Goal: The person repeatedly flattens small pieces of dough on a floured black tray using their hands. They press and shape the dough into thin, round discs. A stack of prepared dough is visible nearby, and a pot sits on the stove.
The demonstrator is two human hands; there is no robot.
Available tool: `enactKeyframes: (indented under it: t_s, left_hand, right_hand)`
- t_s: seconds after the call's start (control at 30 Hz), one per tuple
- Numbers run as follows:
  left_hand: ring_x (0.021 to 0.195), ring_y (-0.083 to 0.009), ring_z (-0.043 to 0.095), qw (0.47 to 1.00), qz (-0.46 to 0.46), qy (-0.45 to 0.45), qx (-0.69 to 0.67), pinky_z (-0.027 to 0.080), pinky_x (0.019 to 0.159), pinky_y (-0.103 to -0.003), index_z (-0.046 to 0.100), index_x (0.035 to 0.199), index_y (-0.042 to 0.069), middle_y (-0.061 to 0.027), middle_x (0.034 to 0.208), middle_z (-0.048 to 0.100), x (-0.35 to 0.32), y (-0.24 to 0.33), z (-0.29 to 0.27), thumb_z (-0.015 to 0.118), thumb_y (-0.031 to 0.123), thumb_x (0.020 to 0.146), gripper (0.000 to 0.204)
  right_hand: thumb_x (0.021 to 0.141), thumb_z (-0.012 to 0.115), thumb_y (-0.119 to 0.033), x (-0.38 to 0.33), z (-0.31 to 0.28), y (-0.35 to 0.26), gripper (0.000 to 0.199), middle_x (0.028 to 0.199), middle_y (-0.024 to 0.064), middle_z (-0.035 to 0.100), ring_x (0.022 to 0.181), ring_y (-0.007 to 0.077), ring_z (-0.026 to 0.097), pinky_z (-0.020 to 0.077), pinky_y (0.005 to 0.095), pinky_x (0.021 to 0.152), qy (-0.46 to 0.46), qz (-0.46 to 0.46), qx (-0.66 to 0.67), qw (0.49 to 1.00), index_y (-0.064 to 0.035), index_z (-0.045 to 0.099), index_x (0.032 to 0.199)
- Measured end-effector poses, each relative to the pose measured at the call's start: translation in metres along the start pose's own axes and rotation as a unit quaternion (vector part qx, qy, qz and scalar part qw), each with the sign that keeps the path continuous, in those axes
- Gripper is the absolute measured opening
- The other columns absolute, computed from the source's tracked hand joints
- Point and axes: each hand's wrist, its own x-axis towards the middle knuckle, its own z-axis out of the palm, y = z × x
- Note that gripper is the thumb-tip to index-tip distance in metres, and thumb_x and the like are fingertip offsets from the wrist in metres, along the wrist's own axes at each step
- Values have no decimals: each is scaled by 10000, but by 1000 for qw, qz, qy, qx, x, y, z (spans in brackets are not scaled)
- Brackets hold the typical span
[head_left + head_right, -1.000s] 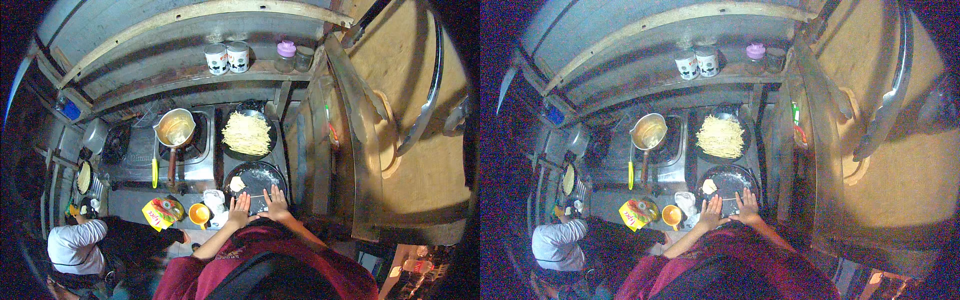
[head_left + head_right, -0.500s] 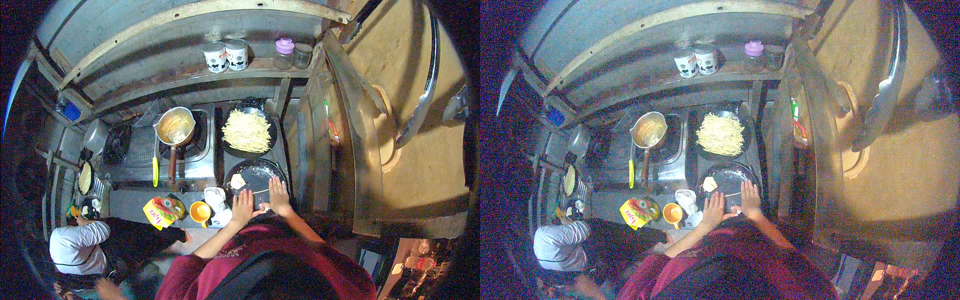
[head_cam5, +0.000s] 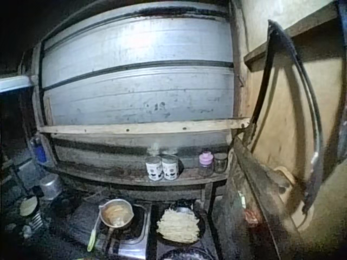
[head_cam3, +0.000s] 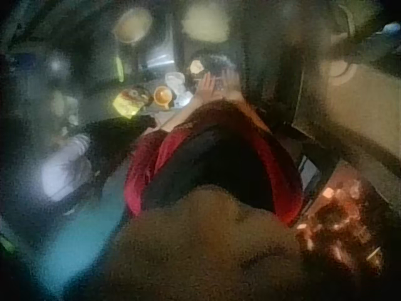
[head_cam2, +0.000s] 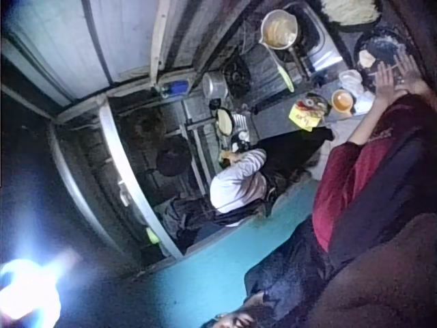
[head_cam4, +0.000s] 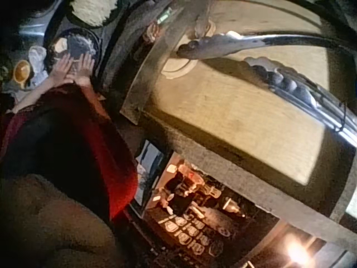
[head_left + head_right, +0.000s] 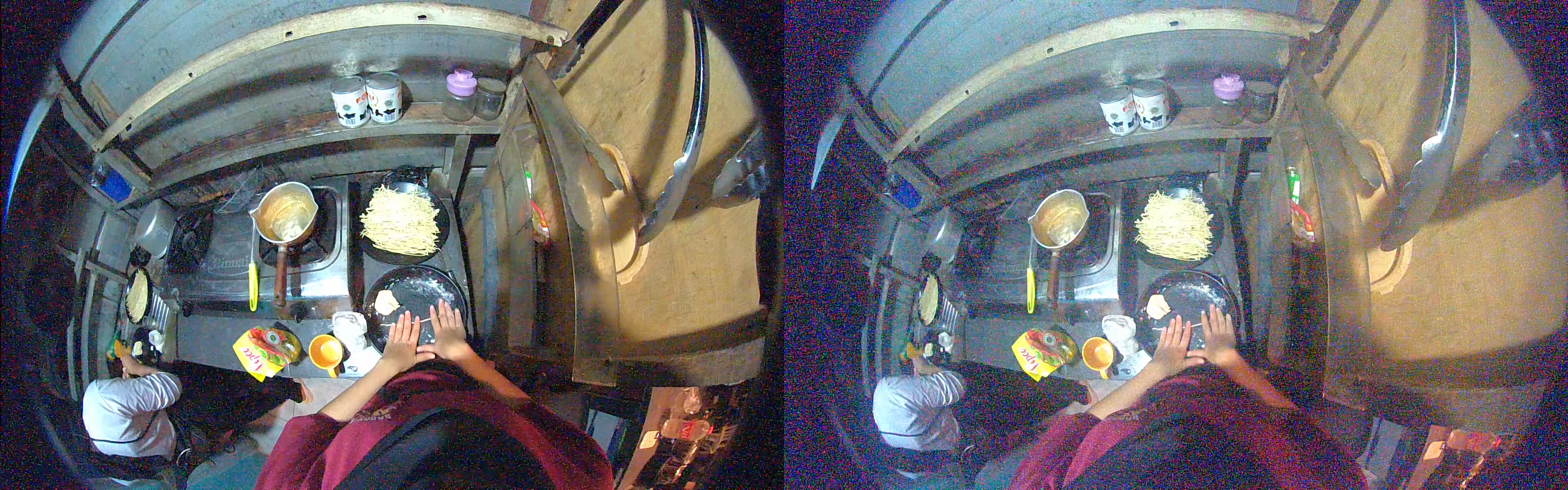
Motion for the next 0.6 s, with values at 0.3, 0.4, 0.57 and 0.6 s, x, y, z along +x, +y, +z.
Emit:
enactKeyframes:
  t_s: [0.3, 0.4, 0.57, 0.6]
  left_hand:
    - [1341, -308, 106, 985, -92, -97, 110, 65, 1053, -504, 134, 1403, 86, -193, 1445, 99, -12, -12, -15, 415, 666, 754, 914]
    - [1341, -313, 102, 983, -105, -99, 114, 70, 1052, -507, 119, 1391, 24, -198, 1445, 91, -14, -15, -18, 423, 677, 740, 971]
    - [1309, -326, 194, 986, -88, -35, 135, 144, 1040, -502, 217, 1349, -31, -217, 1410, 197, -16, -17, -7, 427, 697, 721, 983]
    - [1304, -330, 202, 987, -94, -51, 120, 149, 1041, -496, 224, 1344, -37, -225, 1404, 204, -20, -15, -13, 429, 702, 714, 993]
  right_hand:
    - [573, 562, -703, 2, -3, 12, 1131, 1415, 236, 168, 1328, 341, 126, 89, 454, 1070, 35, -12, -59, 998, 36, 209, 1353]
    - [580, 545, -712, -2, 2, 11, 1128, 1415, 233, 172, 1330, 332, 123, 81, 446, 1072, 51, -5, -60, 997, 37, 209, 1353]
    - [596, 512, -724, 14, -2, 14, 1115, 1420, 219, 173, 1338, 303, 118, 78, 438, 1074, 77, -9, -48, 996, 40, 214, 1351]
    - [606, 490, -741, 9, -3, 13, 1133, 1439, 199, 128, 1347, 284, 88, 53, 439, 1077, 23, 4, -84, 996, 41, 174, 1361]
